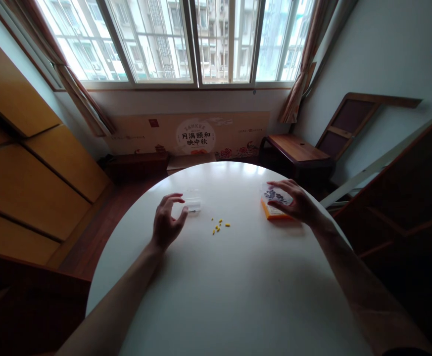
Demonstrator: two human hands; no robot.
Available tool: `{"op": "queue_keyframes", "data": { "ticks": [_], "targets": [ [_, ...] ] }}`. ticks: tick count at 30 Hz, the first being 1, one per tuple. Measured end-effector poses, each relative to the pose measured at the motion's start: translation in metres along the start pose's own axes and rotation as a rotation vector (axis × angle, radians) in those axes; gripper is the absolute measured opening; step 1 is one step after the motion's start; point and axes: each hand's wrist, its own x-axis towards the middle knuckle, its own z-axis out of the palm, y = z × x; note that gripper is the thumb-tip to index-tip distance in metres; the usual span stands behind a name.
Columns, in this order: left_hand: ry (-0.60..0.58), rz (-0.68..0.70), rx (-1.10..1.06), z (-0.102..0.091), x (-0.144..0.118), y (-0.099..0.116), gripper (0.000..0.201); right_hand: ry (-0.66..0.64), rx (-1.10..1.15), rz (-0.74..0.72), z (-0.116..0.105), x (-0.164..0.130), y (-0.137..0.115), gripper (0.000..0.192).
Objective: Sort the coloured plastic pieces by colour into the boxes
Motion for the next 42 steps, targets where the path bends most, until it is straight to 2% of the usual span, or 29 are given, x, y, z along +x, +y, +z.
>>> {"op": "queue_keyframes", "data": {
  "ticks": [2,6,9,12,20,23,31,42],
  "targets": [
    [-0.031,0.088,-0.071,0.001,-0.004,0.014,0.018,-0.045,0.041,-0.034,0.019,0.005,-0.026,0.056],
    [-0.302,0.133,-0.204,0.011,-0.018,0.033,0.04,-0.145,0.128,-0.102,0.071,0.003,-0.071,0.046],
    [-0.458,0.184,-0.231,0.017,-0.023,0.039,0.05,-0.222,0.166,-0.14,0.104,-0.006,-0.088,0.045],
    [-0.499,0.182,-0.234,0.016,-0.022,0.039,0.044,-0.187,0.18,-0.131,0.12,-0.013,-0.094,0.051],
    [-0.52,0.114,-0.358,0.02,-0.02,0.035,0.051,-0.128,0.189,-0.262,0.115,-0.011,-0.1,0.043],
    [-0.493,0.101,-0.375,0.022,-0.021,0.035,0.054,-0.13,0.137,-0.31,0.114,-0.011,-0.101,0.043],
    [-0.52,0.085,-0.43,0.021,-0.021,0.04,0.047,-0.115,-0.037,-0.42,0.116,-0.01,-0.099,0.035],
    [-0.508,0.048,-0.483,0.024,-0.022,0.042,0.048,-0.12,-0.07,-0.394,0.119,-0.012,-0.099,0.031]
  ]
}}
